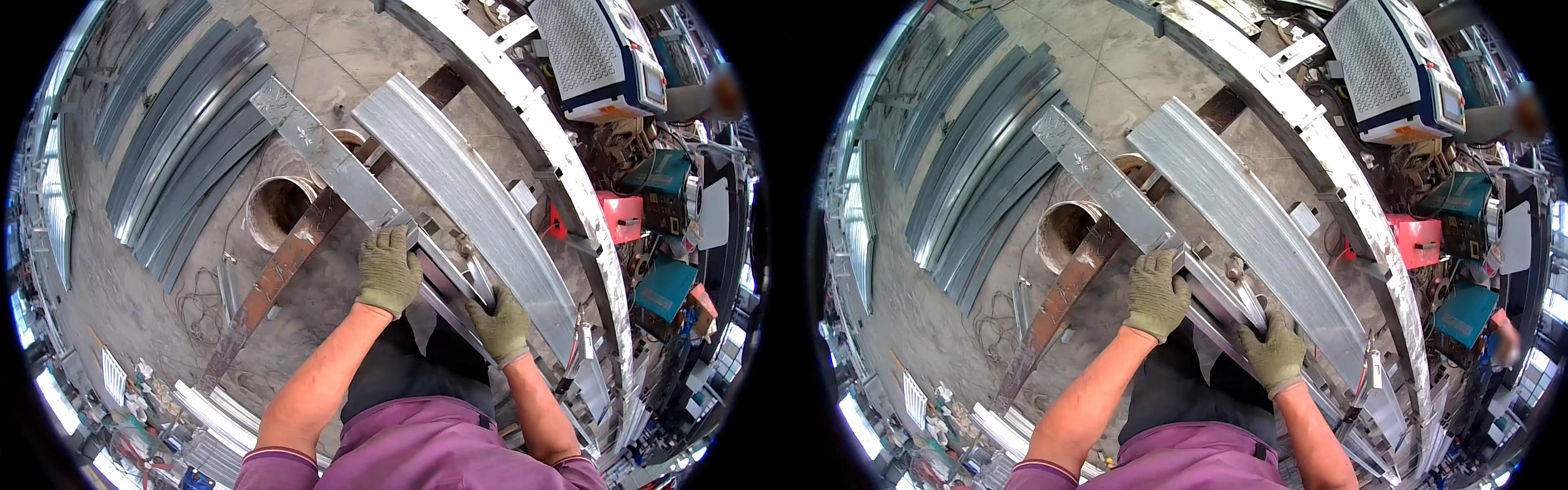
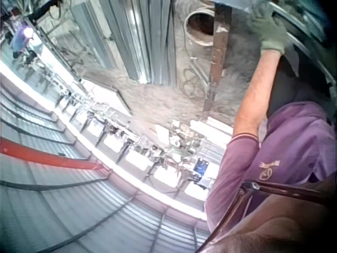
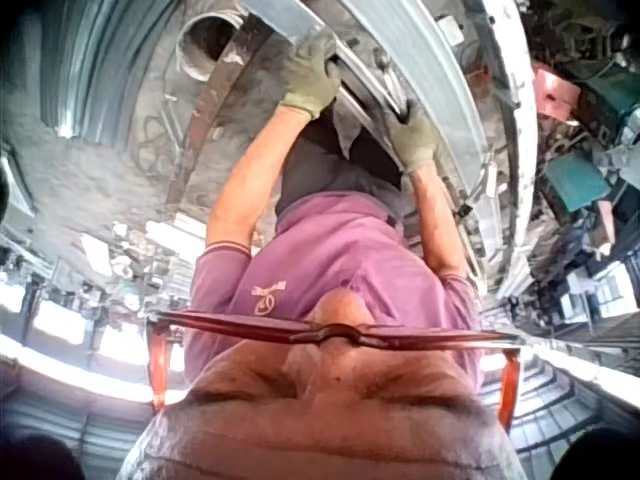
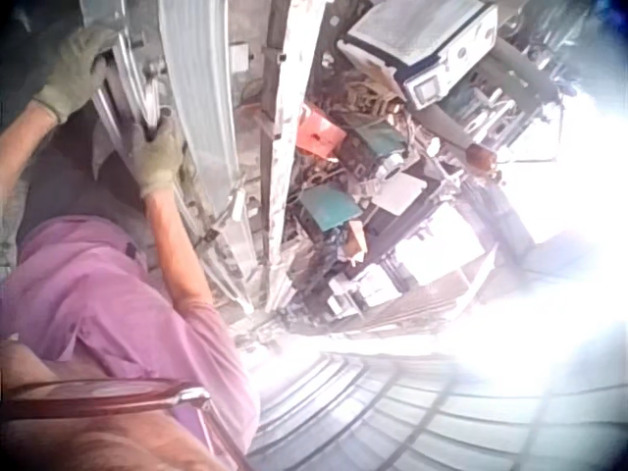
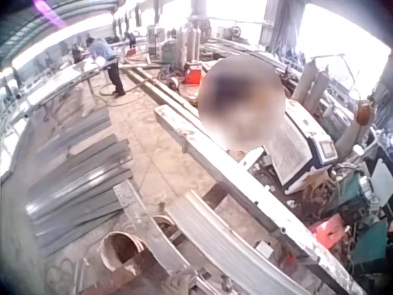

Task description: The person selects metal profiles from a stack, positions them on a workbench, and welds them together using a handheld welding torch. The person repeatedly aligns the pieces and applies welds at the joints to assemble a metal frame.

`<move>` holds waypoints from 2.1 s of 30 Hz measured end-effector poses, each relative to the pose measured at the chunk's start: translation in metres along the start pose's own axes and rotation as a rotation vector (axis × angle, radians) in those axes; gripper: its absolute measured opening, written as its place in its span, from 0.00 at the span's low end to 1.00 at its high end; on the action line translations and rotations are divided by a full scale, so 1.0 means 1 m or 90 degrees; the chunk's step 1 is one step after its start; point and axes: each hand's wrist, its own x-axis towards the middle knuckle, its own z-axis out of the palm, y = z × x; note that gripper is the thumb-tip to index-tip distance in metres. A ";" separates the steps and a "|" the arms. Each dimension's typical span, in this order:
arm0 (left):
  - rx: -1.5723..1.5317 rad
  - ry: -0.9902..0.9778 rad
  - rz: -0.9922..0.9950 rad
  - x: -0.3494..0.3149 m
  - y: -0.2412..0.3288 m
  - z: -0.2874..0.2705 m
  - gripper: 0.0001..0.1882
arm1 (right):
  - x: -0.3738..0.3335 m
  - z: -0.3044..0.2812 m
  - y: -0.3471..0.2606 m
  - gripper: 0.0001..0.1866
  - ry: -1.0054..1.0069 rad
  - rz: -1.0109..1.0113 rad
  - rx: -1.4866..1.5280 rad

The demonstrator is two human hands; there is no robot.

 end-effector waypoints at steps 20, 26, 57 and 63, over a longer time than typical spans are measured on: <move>0.180 -0.105 0.033 0.005 -0.009 0.002 0.26 | 0.032 -0.041 -0.067 0.23 -0.097 -0.133 0.095; 0.147 -0.075 0.069 0.006 -0.017 0.004 0.26 | 0.000 -0.054 -0.034 0.18 -0.038 -0.132 0.185; 0.203 -0.126 0.056 0.012 -0.007 -0.005 0.23 | -0.039 -0.034 0.006 0.18 -0.082 -0.229 0.004; 0.161 -0.105 0.037 0.009 -0.009 -0.002 0.23 | -0.038 -0.038 -0.002 0.15 -0.071 -0.146 0.211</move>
